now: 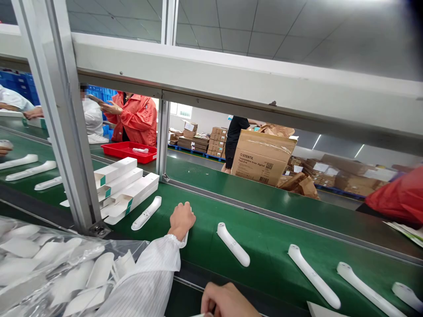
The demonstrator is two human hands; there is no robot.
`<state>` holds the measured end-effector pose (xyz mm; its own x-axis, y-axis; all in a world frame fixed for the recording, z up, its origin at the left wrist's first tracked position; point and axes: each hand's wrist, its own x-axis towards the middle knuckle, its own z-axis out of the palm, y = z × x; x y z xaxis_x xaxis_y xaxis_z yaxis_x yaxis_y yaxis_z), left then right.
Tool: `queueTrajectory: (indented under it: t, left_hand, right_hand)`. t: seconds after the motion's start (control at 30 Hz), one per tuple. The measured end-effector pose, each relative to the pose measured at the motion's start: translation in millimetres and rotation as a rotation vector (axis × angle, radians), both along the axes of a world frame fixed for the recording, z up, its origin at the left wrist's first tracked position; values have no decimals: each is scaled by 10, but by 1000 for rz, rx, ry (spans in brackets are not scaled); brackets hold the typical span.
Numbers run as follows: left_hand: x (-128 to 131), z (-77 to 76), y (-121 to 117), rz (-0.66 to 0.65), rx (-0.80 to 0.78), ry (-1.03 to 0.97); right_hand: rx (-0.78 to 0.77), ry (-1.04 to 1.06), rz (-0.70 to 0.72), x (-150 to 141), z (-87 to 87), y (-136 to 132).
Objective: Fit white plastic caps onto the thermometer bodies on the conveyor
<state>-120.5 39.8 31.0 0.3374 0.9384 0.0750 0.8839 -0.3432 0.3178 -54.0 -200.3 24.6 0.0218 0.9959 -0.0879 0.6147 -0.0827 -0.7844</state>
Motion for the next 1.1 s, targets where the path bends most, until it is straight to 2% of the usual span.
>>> queueTrajectory:
  t: [0.07, 0.17, 0.27, 0.33, 0.4, 0.5, 0.63, 0.73, 0.83, 1.0, 1.1]
  left_hand:
    - [34, -9, 11, -17, -41, -53]
    - [100, -42, 33, -65, -92, -102]
    - [168, -79, 34, -118, -122, -108]
    - [210, -95, 14, -156, -123, -97]
    - [251, -103, -18, -193, -105, -83]
    - [315, -114, -75, -240, -72, -54]
    - [401, -149, -153, -283, -19, -26]
    - [449, -168, -210, -295, -8, -19]
    - [475, -155, -262, -319, -12, -7]
    - [513, -105, -307, -574, -96, -55]
    - [495, -48, -347, -572, -163, -140]
  right_hand:
    - [-22, 188, -97, 60, 52, -13]
    - [-2, 443, -336, 226, -29, 13]
    - [137, 478, -567, 440, -192, 99]
    - [250, 408, -644, 563, -279, 156]
    - [346, 291, -633, 631, -323, 188]
    - [414, 38, -527, 616, -323, 181]
    - [397, -254, -308, 506, -295, 122]
    - [366, -330, -185, 491, -303, 93]
    - [334, -327, -176, 565, -333, 95]
    - [365, -338, -169, 787, -422, 130]
    - [364, -443, -192, 761, -357, 117]
